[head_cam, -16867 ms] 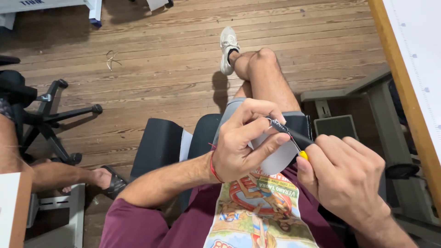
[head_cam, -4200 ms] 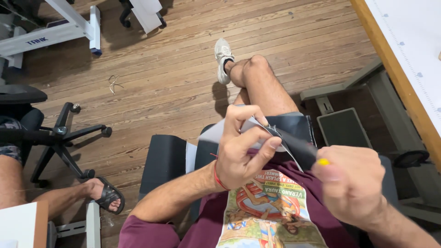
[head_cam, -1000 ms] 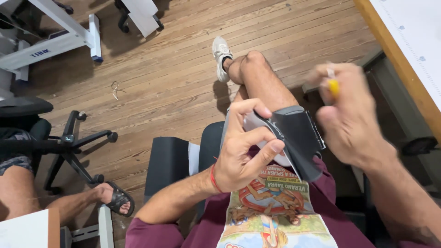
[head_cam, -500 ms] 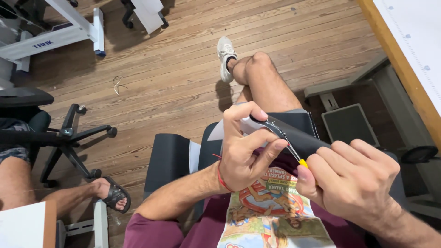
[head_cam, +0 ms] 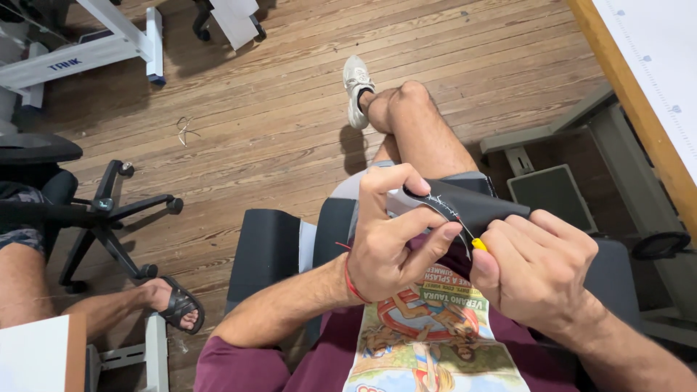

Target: Trimming the edge of a leather piece using a small hand tool

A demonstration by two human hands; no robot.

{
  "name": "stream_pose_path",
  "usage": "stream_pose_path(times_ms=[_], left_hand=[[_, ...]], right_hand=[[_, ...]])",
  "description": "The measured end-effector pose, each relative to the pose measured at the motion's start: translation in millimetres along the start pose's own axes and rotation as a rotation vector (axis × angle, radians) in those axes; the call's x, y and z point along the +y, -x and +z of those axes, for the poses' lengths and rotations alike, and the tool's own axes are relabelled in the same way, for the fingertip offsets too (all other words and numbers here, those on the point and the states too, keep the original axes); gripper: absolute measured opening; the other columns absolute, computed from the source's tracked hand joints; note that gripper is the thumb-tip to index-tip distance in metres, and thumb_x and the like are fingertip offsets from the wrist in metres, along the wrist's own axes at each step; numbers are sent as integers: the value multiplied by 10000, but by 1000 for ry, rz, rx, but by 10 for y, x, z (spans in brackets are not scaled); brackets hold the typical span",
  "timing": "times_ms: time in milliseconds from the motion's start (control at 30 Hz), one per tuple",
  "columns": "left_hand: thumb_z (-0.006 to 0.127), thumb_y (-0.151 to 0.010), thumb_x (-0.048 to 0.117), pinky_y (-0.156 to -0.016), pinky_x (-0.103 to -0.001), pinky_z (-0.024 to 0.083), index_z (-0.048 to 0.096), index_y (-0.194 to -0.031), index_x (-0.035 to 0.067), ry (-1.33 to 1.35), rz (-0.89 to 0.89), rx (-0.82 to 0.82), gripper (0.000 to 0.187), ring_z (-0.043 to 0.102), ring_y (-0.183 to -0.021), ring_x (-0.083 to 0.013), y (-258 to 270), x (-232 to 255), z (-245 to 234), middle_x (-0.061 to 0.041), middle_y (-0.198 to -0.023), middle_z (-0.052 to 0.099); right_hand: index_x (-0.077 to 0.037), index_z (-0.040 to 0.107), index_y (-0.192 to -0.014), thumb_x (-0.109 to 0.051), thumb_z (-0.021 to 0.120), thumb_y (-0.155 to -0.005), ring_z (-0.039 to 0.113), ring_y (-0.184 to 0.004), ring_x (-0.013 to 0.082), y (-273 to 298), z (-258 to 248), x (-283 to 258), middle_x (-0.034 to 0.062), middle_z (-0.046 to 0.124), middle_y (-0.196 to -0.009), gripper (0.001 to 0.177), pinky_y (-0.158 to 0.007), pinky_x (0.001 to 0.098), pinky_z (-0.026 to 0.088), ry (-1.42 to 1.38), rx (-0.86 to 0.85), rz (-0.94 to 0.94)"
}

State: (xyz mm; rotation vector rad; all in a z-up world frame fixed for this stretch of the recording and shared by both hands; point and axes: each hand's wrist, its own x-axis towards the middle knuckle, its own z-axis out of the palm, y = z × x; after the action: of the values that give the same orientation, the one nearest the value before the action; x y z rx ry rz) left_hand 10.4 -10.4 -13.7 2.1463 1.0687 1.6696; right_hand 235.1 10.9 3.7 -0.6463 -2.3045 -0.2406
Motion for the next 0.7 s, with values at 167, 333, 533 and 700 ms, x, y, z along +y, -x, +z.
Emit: stream_pose_path(times_ms=[167,333,533,700], left_hand=[[785,-1176,230,-1004,-510,477,780,-1145,103,-46,140,-75,130,638,-1067,-321,-15,-6,95,-117,-1371,604],[711,-1182,190,-1270,-463,503,788,-1047,57,153,-9,-132,204,587,-1451,-311,-64,-37,33,-201,-1485,505],[724,-1188,255,-1358,-522,401,794,-1065,160,152,-11,-256,171,564,-1549,-312,-102,-75,-50,-192,-1695,561],[712,-1189,275,-1243,-488,430,775,-1009,196,99,13,-335,207,611,-1439,-297,-115,-86,-80,-121,-1737,525]], right_hand=[[-36,462,-700,-200,295,-1202,285,-515,302,-200,-253,-28,107,381,-633,554,-536,456,250,-205,68,53],[13,533,-1008,-158,323,-1245,668,-1122,328,-147,-282,237,208,675,-1163,360,-1113,461,516,-565,-17,471],[-160,381,-1128,-647,864,-879,442,-1112,133,88,285,746,10,419,-1167,730,-1020,298,435,-1223,-435,624],[-166,407,-1086,-233,939,-965,348,-930,96,183,160,780,-41,315,-1084,550,-782,257,370,-1231,-503,625]])
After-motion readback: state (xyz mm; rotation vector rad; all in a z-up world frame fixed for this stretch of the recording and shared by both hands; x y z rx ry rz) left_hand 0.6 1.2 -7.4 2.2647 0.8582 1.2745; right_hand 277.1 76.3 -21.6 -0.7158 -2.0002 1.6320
